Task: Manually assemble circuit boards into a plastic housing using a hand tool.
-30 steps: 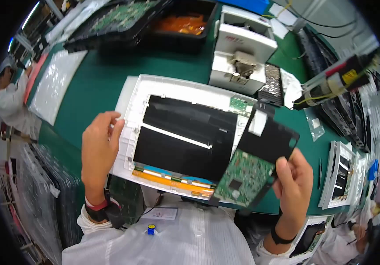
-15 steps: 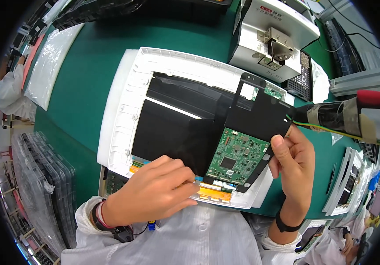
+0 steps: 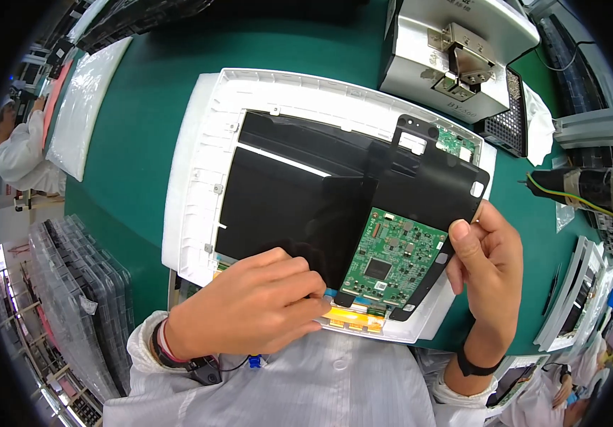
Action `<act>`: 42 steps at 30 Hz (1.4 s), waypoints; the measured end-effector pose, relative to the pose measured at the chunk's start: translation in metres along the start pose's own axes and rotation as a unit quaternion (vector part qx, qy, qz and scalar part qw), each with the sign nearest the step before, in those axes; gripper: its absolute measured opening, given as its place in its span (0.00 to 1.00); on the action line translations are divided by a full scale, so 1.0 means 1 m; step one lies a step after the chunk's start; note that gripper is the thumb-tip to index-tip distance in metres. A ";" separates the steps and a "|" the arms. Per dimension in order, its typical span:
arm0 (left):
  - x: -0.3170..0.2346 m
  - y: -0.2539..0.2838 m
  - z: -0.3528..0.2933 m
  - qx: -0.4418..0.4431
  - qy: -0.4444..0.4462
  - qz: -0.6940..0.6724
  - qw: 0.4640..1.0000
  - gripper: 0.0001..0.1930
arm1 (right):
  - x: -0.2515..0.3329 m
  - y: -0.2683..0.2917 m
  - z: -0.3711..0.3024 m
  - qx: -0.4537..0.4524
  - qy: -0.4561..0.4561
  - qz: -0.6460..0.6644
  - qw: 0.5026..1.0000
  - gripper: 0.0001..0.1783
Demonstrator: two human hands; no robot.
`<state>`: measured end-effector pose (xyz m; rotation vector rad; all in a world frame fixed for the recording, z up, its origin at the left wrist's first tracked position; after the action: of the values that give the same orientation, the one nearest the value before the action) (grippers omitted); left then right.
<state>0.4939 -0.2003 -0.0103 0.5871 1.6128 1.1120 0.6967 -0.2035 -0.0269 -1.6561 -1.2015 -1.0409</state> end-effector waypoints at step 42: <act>-0.019 0.009 -0.005 -0.123 -0.027 0.061 0.990 0.06 | 0.031 0.008 0.007 -0.014 0.072 0.022 0.997 0.26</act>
<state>0.4943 -0.2133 0.0064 0.5527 1.3822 1.3496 0.7116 -0.1896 -0.0008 -1.5933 -1.0548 -1.1346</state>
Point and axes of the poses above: each hand's wrist, its own z-axis towards the middle knuckle, its own y-axis out of the back of the hand, x = y × z, the point moved 8 cm from there along z, towards the middle knuckle, and after that the axes turned 12 degrees about z, right-handed, at the moved point
